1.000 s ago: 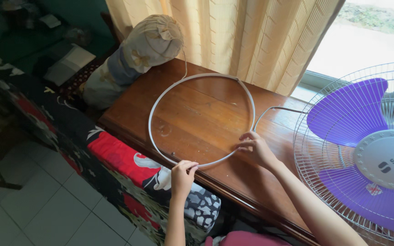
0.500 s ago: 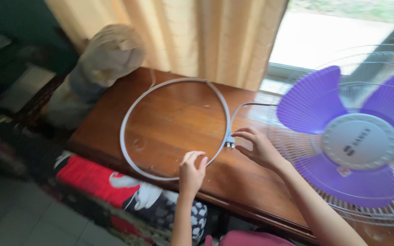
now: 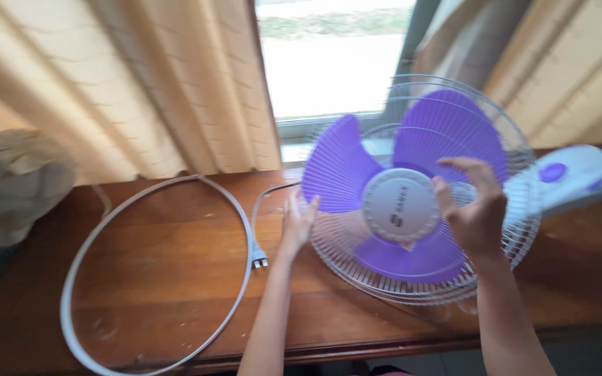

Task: The person disassembles a purple table fan by removing the front grille, unscrewing the central hub, detaching the fan blades, and removing the rear grille and motor housing components. The parts are placed on a wooden table.

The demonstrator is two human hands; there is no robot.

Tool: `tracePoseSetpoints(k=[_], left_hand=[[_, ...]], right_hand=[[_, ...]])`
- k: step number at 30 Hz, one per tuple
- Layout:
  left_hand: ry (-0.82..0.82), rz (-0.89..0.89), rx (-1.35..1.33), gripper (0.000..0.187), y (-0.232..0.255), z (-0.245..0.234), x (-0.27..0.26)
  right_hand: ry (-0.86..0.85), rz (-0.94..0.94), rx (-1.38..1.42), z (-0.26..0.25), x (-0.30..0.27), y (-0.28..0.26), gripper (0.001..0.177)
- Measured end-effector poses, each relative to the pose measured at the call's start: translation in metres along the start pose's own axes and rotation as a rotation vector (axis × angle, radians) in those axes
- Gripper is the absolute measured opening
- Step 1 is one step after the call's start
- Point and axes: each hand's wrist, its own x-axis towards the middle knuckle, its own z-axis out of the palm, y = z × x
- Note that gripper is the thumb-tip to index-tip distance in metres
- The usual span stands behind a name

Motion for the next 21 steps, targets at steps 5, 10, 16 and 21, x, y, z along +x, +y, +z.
tracePoseSetpoints(k=[5, 10, 16, 21], left_hand=[[0.087, -0.095, -0.036, 0.079, -0.013, 0.032, 0.015], [0.146, -0.136, -0.057, 0.086, -0.029, 0.04, 0.018], [0.082, -0.279, -0.027, 0.092, -0.018, 0.027, 0.018], [0.077, -0.275, -0.162, 0.081, 0.003, 0.016, 0.016]], right_hand=[[0.152, 0.079, -0.219, -0.036, -0.003, 0.07, 0.042], [0.137, 0.253, -0.314, -0.051, -0.023, 0.114, 0.066], [0.009, 0.444, -0.135, -0.05, -0.026, 0.123, 0.088], [-0.03, 0.478, -0.156, -0.053, -0.021, 0.118, 0.093]])
